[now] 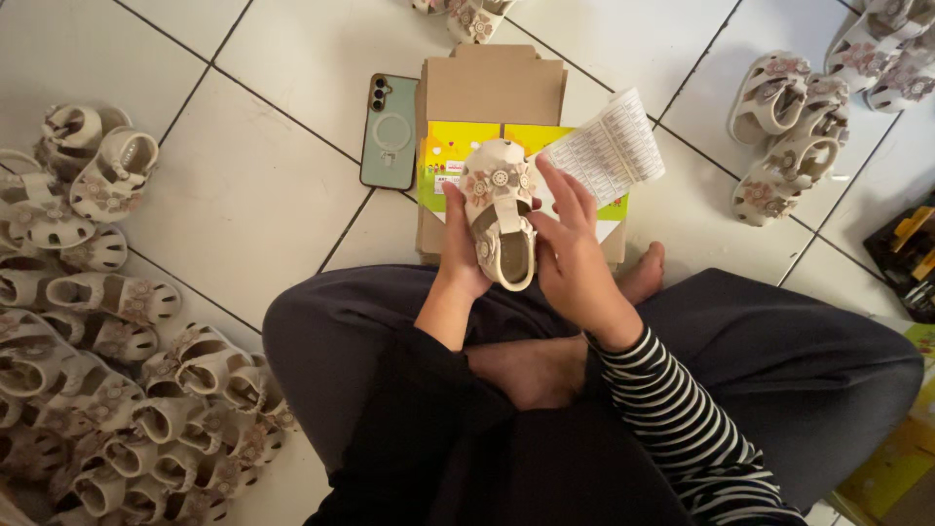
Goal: The person sits on the floor and repeatedly picks up small children's sandals, peels off adhesive labels from a roll, and applies them to the soles of the shoes. The person handles the shoes one at a time, turning them over to access the sole, and places the labeled shoes back on the floor.
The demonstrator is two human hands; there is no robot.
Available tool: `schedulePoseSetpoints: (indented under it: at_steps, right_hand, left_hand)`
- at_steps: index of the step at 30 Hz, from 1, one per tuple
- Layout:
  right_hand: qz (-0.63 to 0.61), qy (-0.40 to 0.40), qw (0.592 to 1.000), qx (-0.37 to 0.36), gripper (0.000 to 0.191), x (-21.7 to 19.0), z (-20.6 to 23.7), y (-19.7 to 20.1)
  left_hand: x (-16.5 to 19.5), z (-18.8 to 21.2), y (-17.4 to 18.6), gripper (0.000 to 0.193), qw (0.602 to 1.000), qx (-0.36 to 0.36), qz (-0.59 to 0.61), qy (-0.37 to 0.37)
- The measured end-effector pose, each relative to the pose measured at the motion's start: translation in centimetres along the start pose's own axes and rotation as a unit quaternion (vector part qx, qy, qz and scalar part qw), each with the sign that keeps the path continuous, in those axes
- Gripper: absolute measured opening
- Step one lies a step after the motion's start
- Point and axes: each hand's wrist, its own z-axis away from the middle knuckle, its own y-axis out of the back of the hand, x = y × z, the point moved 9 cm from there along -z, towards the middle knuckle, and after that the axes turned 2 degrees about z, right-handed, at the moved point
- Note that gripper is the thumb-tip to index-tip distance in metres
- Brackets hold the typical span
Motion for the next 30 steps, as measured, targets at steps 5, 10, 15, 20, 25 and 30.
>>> schedulePoseSetpoints:
  at_steps: [5, 10, 15, 20, 25, 30]
  right_hand:
    - [0.044, 0.017, 0.999, 0.008, 0.034, -0.6, 0.0, -0.1]
    - [0.063, 0.02, 0.998, 0.015, 0.032, -0.8, 0.0, -0.1]
    - [0.076, 0.026, 0.997, 0.015, 0.029, -1.0, 0.1, -0.2]
    - [0.08, 0.022, 0.997, 0.009, 0.031, -1.4, -0.1, 0.1]
    - [0.187, 0.036, 0.982, -0.012, 0.032, -1.6, -0.2, 0.3]
    - [0.074, 0.015, 0.997, -0.009, 0.049, 1.0, 0.3, -0.5]
  left_hand:
    - [0.0, 0.4, -0.5, 0.095, 1.0, -0.015, -0.011, -0.004]
    - [0.1, 0.4, -0.9, 0.095, 0.999, -0.032, 0.003, -0.002]
    - [0.2, 0.6, -1.1, 0.095, 0.999, -0.034, -0.005, -0.009]
    - [0.3, 0.9, -0.9, 0.094, 0.999, -0.032, -0.007, -0.006]
    - [0.0, 1.0, -0.3, 0.092, 1.0, -0.011, 0.023, 0.016]
    - [0.3, 0.9, -0.1, 0.086, 1.0, -0.014, 0.016, 0.009]
